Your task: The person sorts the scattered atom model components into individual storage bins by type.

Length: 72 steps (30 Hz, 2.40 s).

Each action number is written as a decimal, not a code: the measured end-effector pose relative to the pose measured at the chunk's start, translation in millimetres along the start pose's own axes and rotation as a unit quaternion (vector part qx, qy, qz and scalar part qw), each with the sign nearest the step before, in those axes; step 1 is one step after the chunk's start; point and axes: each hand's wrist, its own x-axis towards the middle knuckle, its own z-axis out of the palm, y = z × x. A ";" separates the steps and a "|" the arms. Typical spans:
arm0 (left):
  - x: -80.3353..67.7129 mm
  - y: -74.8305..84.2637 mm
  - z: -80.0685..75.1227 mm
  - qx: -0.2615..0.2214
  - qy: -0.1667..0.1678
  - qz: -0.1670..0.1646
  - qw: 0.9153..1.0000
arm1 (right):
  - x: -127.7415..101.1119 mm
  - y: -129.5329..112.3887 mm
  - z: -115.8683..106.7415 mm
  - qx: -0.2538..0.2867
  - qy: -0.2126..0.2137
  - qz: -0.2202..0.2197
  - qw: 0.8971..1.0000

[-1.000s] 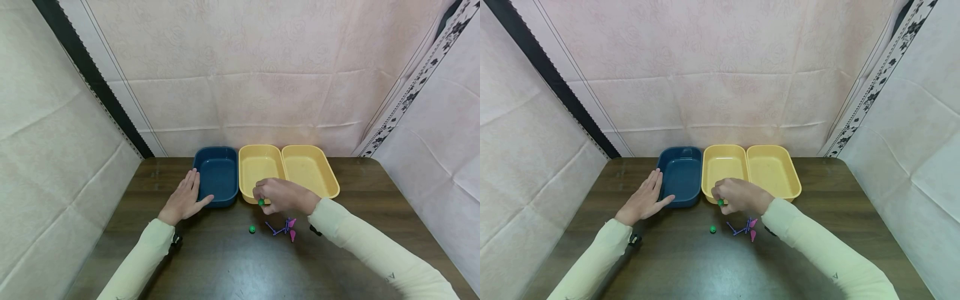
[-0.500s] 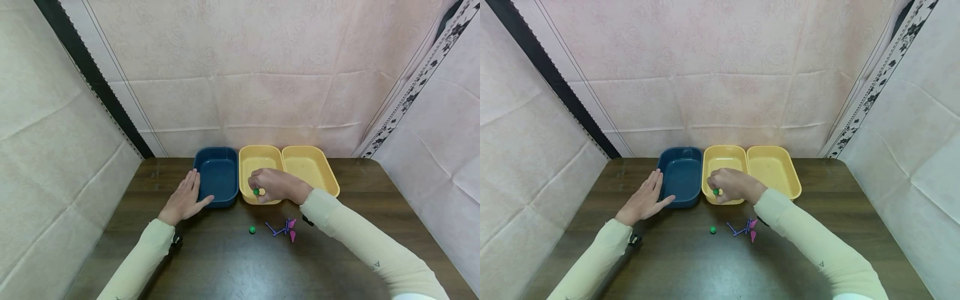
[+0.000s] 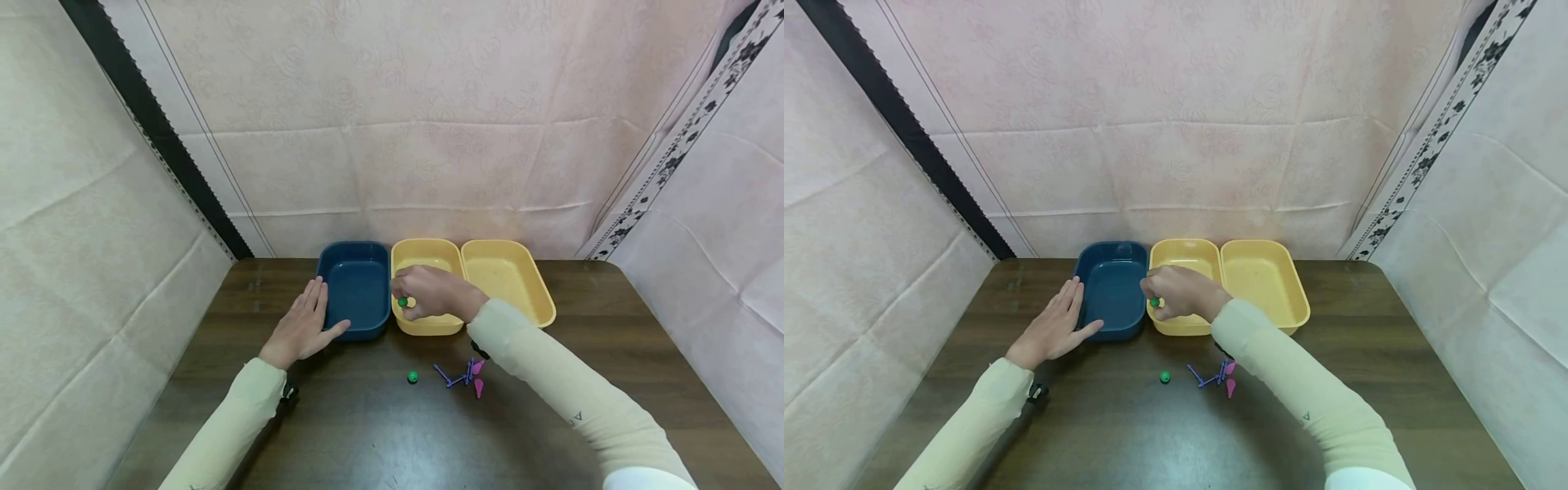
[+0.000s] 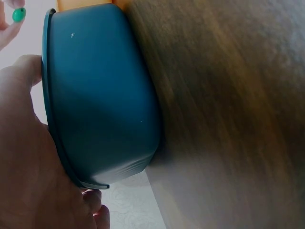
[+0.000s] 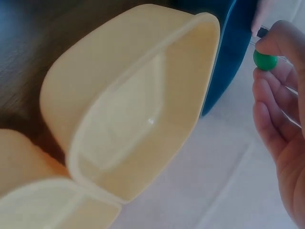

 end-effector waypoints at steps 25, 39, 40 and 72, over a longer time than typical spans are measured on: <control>0.8 -2.7 2.1 0.005 0.000 0.003 1.000 | 41.3 6.7 32.3 0.011 0.023 0.019 0.999; 0.5 -1.8 1.3 0.003 0.001 0.005 1.000 | 40.8 7.0 35.8 -0.006 0.047 0.023 0.999; 0.5 -1.6 1.3 0.003 0.000 0.005 1.000 | 38.6 6.7 33.0 -0.009 0.048 0.024 0.999; -0.2 -0.2 -0.7 0.002 0.002 0.002 1.000 | -40.0 -29.0 1.8 -0.037 -0.010 -0.036 0.999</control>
